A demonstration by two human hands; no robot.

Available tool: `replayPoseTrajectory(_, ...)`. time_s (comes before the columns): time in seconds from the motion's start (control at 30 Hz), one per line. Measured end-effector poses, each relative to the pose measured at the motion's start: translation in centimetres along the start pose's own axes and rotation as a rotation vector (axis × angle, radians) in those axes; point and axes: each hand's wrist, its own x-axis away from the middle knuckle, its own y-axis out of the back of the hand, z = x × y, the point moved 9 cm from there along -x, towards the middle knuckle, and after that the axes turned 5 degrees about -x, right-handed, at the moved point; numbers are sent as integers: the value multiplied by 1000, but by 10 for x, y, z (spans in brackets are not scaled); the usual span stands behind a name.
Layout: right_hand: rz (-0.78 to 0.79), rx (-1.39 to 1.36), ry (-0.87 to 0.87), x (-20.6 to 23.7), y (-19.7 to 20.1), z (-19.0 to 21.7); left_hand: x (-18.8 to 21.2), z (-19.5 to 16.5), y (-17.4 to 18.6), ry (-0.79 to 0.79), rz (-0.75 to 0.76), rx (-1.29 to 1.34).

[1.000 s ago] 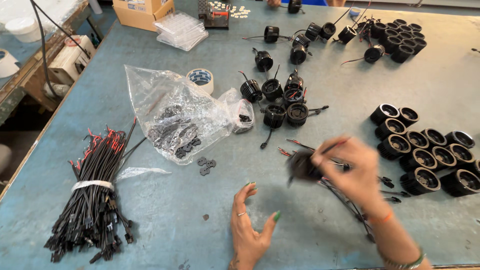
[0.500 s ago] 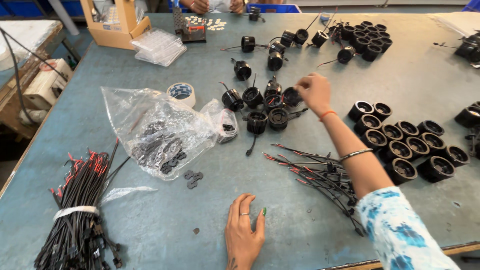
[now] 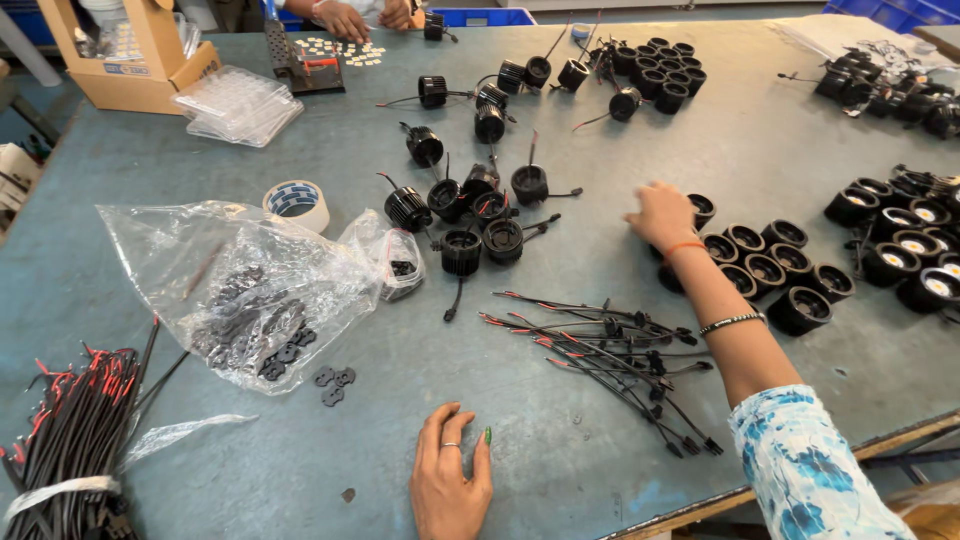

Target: The person assembles small black cylindrical electronic components by inserting wires into them and securing them with small black plastic pieces. They repeatedly pick up components and wires from the table, connect them, and place the finished units aside.

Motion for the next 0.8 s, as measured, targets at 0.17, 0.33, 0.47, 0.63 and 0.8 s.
replayPoseTrajectory(0.17, -180, 79, -18, 15, -4, -36, -1, -4, -3, 25, 11, -6)
replayPoseTrajectory(0.33, -185, 122, 146, 9, 12, 3, -1, -7, -8, 62, 33, -25)
replayPoseTrajectory(0.47, -370, -231, 461, 51, 69, 77, -7, -12, -5, 25, -9, -15)
replayPoseTrajectory(0.63, -227, -436, 911, 152, 96, 179, -12, -25, 0, -30, -57, 2)
replayPoseTrajectory(0.8, 19, -559, 1226, 255, 94, 252, -12, -46, 8, -137, -117, 28)
